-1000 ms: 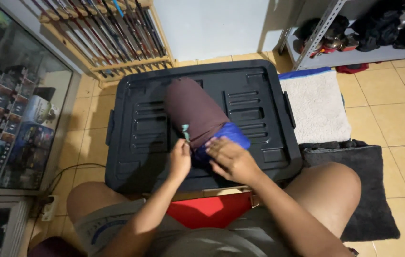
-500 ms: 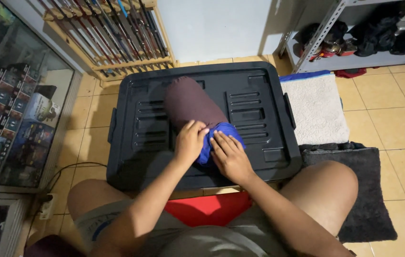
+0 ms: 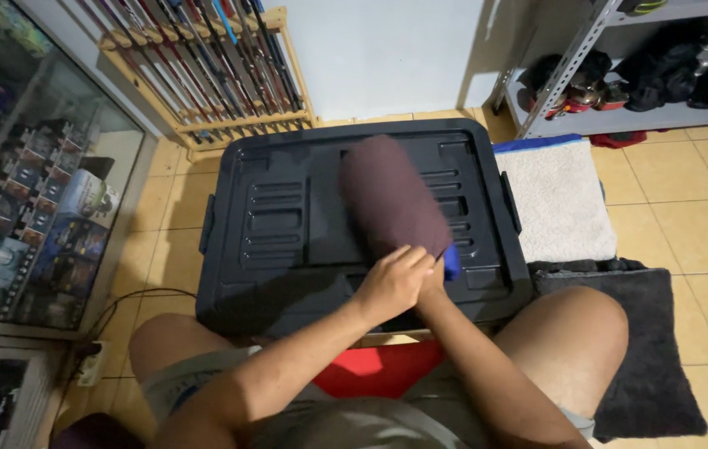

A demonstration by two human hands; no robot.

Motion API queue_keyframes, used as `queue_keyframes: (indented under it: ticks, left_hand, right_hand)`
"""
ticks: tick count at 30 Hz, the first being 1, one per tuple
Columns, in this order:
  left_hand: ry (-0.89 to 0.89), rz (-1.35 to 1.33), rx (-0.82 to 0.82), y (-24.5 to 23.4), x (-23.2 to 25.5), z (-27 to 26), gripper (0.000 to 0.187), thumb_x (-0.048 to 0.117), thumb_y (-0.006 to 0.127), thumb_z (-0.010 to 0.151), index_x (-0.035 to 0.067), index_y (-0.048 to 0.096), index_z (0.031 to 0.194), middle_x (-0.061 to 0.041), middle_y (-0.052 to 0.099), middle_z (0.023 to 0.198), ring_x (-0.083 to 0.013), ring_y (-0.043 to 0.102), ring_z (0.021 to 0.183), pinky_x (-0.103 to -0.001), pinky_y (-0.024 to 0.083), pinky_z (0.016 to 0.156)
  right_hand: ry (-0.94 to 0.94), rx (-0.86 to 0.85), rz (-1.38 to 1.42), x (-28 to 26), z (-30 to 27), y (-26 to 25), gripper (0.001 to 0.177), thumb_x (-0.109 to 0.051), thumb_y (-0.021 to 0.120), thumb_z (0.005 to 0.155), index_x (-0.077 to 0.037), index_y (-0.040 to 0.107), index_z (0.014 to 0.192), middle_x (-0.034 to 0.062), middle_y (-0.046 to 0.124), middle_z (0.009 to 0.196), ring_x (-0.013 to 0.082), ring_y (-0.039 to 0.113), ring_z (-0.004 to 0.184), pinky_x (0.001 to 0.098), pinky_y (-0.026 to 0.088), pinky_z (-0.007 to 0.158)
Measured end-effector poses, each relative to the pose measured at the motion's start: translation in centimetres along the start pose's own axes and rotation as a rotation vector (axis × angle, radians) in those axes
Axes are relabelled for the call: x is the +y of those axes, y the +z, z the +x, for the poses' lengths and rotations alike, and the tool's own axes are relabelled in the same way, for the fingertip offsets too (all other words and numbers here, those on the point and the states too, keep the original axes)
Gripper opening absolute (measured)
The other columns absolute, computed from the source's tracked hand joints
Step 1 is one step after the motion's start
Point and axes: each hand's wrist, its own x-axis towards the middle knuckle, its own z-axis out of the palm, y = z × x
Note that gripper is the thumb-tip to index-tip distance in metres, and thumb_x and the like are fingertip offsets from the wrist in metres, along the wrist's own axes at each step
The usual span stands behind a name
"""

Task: The person rolls a blue sleeping bag by hand on top of a plastic bin lid, then stuffs the rolled sleeping bag into a brown fabric pouch and secures it with a drawstring.

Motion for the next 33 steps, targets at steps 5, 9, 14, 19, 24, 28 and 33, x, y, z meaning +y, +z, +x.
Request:
queue_keyframes:
  ticks: [5, 9, 14, 19, 24, 28, 33]
  left_hand:
    - [-0.134, -0.003, 0.065, -1.2, -3.3, -2.1, 0.005, 0.017, 0.056, 0.101, 0.013, 0.059, 0.101, -0.002, 0.053, 0.087, -0.0282, 0.063, 0.083, -0.036, 0.054, 0.075]
    - [-0.409, 0.011, 0.001, 1.2, -6.5, -7.1, 0.014, 0.006, 0.061, 0.094, 0.009, 0.057, 0.107, -0.013, 0.062, 0.089, -0.0378, 0.069, 0.087, -0.042, 0.056, 0.075]
    - [-0.636, 0.032, 0.01, 0.9, -7.8, -11.1, 0.021, -0.001, 0.06, 0.088, 0.011, 0.057, 0.105, -0.012, 0.065, 0.092, -0.0378, 0.07, 0.089, -0.043, 0.058, 0.076]
    - [-0.732, 0.075, 0.067, -0.7, -7.6, -10.0, 0.012, 0.003, 0.06, 0.087, 0.01, 0.061, 0.097, -0.012, 0.058, 0.089, -0.0387, 0.067, 0.089, -0.045, 0.056, 0.078]
    - [-0.496, 0.006, 0.177, -0.9, -6.2, -6.3, 0.012, 0.015, 0.068, 0.089, 0.014, 0.056, 0.088, -0.002, 0.054, 0.092, -0.0301, 0.065, 0.083, -0.039, 0.055, 0.076]
    - [-0.439, 0.043, 0.192, 0.7, -7.6, -4.0, 0.012, 0.019, 0.061, 0.101, 0.011, 0.058, 0.092, -0.006, 0.054, 0.087, -0.0346, 0.065, 0.082, -0.043, 0.054, 0.071]
    - [-0.589, -0.166, 0.222, 1.9, -10.2, -0.5, 0.013, 0.018, 0.059, 0.102, 0.008, 0.061, 0.094, -0.018, 0.062, 0.083, -0.0443, 0.066, 0.084, -0.049, 0.053, 0.074]
  right_hand:
    - [0.002, 0.024, 0.266, 1.3, 0.9, 0.0, 0.011, -0.015, 0.067, 0.085, -0.005, 0.072, 0.088, 0.014, 0.068, 0.087, 0.0319, 0.062, 0.091, 0.0436, 0.046, 0.099]
    - [0.003, 0.05, 0.519, 2.4, 0.9, -0.3, 0.015, -0.006, 0.068, 0.085, -0.008, 0.072, 0.071, 0.0117, 0.066, 0.07, 0.0269, 0.064, 0.073, 0.036, 0.055, 0.089]
    - [-0.342, 0.09, 0.113, -4.7, 1.6, -8.7, 0.018, -0.016, 0.069, 0.087, -0.006, 0.074, 0.101, 0.0136, 0.075, 0.109, 0.0341, 0.069, 0.11, 0.0522, 0.044, 0.11]
    - [-0.099, 0.057, -0.097, -3.9, 0.5, -9.2, 0.029, -0.026, 0.073, 0.083, -0.015, 0.073, 0.11, 0.0026, 0.067, 0.125, 0.0284, 0.058, 0.127, 0.0524, 0.041, 0.109]
    - [-0.052, -0.066, -0.37, -3.9, -0.2, -7.5, 0.053, -0.025, 0.062, 0.086, -0.015, 0.059, 0.138, 0.0105, 0.056, 0.142, 0.0346, 0.049, 0.139, 0.0474, 0.042, 0.106]
    - [-0.008, 0.047, -0.435, -2.2, -0.5, -5.5, 0.052, -0.024, 0.06, 0.09, -0.015, 0.057, 0.141, 0.0082, 0.056, 0.143, 0.0304, 0.051, 0.136, 0.0415, 0.045, 0.1]
    - [-0.07, 0.291, -0.263, -1.4, -0.3, -4.7, 0.048, -0.016, 0.065, 0.087, -0.006, 0.064, 0.135, 0.0146, 0.063, 0.139, 0.0313, 0.061, 0.13, 0.0402, 0.046, 0.112]
